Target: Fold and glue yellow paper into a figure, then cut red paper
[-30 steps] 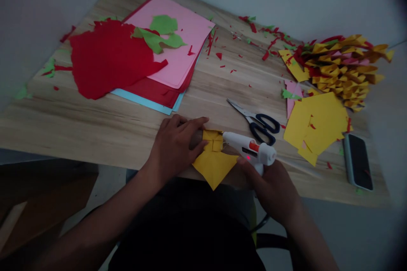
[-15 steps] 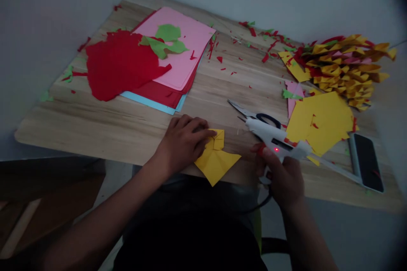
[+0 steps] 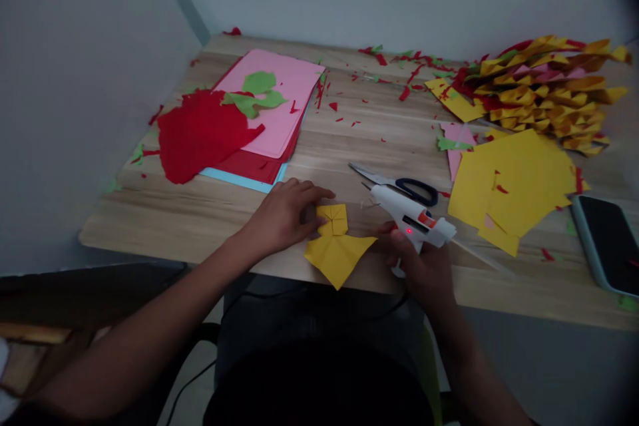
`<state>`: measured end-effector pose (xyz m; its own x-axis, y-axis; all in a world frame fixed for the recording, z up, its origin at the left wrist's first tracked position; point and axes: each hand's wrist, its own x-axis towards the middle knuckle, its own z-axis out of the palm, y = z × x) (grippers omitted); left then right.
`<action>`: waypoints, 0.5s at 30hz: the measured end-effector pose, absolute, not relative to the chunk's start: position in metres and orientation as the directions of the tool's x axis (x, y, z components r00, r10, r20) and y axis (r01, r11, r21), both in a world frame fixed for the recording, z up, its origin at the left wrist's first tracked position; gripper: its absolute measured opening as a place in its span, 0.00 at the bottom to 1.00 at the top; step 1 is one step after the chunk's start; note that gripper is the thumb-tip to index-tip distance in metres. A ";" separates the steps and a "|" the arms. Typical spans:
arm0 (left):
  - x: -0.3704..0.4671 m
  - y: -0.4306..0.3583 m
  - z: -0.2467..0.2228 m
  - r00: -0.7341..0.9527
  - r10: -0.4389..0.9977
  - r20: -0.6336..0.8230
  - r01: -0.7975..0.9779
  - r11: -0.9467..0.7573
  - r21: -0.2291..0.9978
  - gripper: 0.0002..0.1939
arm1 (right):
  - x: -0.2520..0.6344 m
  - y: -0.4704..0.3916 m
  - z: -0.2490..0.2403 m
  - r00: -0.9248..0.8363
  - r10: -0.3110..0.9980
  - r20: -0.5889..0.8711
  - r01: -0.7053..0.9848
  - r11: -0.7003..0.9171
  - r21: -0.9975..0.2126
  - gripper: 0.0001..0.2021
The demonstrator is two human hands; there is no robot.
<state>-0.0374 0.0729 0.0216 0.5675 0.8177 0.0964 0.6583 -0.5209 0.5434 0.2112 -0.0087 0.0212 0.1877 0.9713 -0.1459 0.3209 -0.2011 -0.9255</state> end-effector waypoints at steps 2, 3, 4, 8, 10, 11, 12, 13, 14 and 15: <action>-0.040 0.076 0.024 0.500 0.861 0.098 0.665 -0.454 0.592 0.16 | 0.210 -0.003 0.023 0.163 0.976 -0.144 0.243 -0.181 -0.953 0.16; -0.043 0.078 0.025 0.424 0.898 0.119 0.671 -0.399 0.625 0.15 | 0.209 0.000 0.024 0.146 0.979 -0.143 0.188 -0.170 -0.967 0.16; -0.046 0.079 0.026 0.326 0.934 0.148 0.667 -0.338 0.664 0.14 | 0.207 0.003 0.026 0.125 0.982 -0.141 0.122 -0.156 -0.980 0.17; -0.070 0.074 0.033 -0.076 0.958 0.277 0.503 -0.203 0.840 0.08 | 0.187 0.007 0.044 0.003 0.998 -0.065 -0.099 -0.065 -0.993 0.18; -0.086 0.062 0.040 -0.230 0.912 0.339 0.409 -0.226 0.884 0.09 | 0.169 0.005 0.059 -0.065 0.996 -0.061 -0.130 -0.069 -0.989 0.19; -0.095 0.054 0.046 -0.319 0.866 0.386 0.377 -0.258 0.890 0.09 | 0.158 0.004 0.067 -0.096 0.993 -0.066 -0.147 -0.080 -0.986 0.20; -0.105 0.044 0.052 -0.408 0.802 0.437 0.355 -0.301 0.885 0.09 | 0.145 0.004 0.076 -0.123 0.990 -0.071 -0.172 -0.092 -0.981 0.20; -0.115 0.034 0.059 -0.489 0.727 0.482 0.342 -0.348 0.873 0.10 | 0.130 0.005 0.085 -0.149 0.986 -0.070 -0.210 -0.100 -0.973 0.19; -0.125 0.024 0.066 -0.558 0.650 0.516 0.332 -0.394 0.857 0.10 | 0.113 0.008 0.093 -0.175 0.983 -0.062 -0.253 -0.106 -0.962 0.18; -0.136 0.015 0.072 -0.612 0.581 0.537 0.326 -0.433 0.840 0.12 | 0.093 0.012 0.100 -0.213 0.976 -0.047 -0.283 -0.108 -0.953 0.16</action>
